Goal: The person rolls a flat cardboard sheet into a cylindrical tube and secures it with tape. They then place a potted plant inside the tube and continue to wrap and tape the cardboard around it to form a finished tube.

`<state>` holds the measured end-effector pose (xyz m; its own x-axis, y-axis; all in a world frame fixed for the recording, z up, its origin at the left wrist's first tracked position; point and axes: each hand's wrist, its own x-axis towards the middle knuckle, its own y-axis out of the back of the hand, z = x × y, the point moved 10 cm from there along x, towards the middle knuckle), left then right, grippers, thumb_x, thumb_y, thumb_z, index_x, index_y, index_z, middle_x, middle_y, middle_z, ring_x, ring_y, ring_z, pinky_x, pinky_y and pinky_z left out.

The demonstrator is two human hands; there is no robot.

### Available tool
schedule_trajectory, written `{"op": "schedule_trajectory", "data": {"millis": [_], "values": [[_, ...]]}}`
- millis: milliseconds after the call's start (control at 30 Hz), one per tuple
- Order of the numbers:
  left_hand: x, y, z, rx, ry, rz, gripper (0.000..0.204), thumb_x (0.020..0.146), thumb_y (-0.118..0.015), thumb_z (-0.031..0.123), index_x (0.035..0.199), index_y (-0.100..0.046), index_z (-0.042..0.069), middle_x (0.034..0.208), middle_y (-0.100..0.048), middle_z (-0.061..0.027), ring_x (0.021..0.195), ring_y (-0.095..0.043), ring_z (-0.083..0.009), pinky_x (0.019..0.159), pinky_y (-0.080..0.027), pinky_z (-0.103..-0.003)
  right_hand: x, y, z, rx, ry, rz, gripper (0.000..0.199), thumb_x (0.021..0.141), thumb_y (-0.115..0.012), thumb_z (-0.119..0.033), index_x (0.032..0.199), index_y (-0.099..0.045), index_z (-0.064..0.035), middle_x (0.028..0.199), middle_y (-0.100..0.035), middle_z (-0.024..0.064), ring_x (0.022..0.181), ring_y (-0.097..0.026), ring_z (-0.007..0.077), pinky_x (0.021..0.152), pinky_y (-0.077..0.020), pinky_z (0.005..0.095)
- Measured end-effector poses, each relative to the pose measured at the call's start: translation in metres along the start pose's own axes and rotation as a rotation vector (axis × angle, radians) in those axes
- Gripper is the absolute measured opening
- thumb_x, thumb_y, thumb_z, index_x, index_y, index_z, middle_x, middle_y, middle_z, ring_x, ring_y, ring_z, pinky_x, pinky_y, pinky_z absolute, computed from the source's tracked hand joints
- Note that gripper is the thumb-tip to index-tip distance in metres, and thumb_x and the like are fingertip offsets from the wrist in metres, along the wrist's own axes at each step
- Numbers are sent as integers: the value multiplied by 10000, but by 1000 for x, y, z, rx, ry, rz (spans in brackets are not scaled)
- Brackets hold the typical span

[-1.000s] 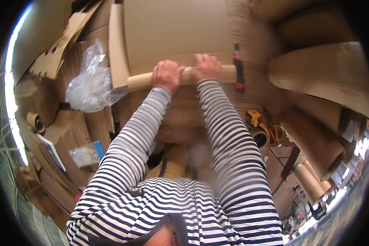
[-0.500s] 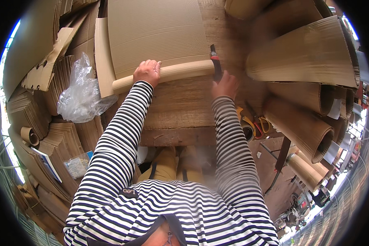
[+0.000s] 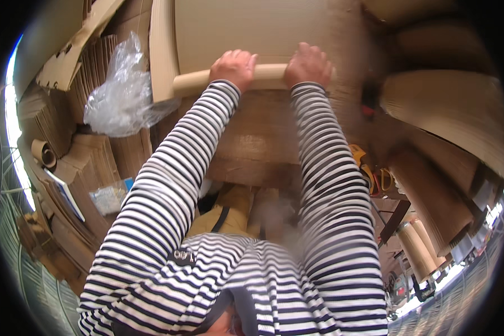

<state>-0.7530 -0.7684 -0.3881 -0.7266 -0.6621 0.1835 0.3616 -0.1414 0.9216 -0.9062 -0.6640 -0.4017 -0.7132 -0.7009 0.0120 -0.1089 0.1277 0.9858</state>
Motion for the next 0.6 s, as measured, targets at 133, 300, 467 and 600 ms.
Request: {"op": "schedule_trajectory", "data": {"millis": [133,300,467,600], "values": [[2,-19,-10,18,60,-91,280,984,-591,363,867,-678,124,876,-683,-56,889,-668,-267,800,-557,-436,1,-18,5,-15,27,46,252,916,-631,-305,1135,-647,-181,1064,-647,67,1066,-615,278,895,-471,486],[10,-27,-11,-16,103,-195,276,987,-590,381,1028,-661,118,1031,-673,-67,1017,-658,-261,863,-562,-456,-18,5,-21,118,408,46,332,904,-662,-312,1211,-620,-191,1178,-617,56,1132,-585,278,949,-463,490],[21,-28,-22,-52,114,-216,285,980,-594,397,974,-701,133,1025,-733,-78,1008,-694,-257,846,-574,-434,-37,-23,-55,-146,645,-93,735,691,-891,-425,1283,-537,-170,1274,-569,83,1262,-507,284,1023,-433,455],[12,4,15,-51,-97,15,245,928,-655,369,889,-684,129,938,-712,-63,964,-681,-260,875,-544,-420,-24,-35,-38,-285,620,-193,715,648,-906,-379,1218,-541,-150,1251,-581,57,1194,-543,271,966,-465,447]]}}
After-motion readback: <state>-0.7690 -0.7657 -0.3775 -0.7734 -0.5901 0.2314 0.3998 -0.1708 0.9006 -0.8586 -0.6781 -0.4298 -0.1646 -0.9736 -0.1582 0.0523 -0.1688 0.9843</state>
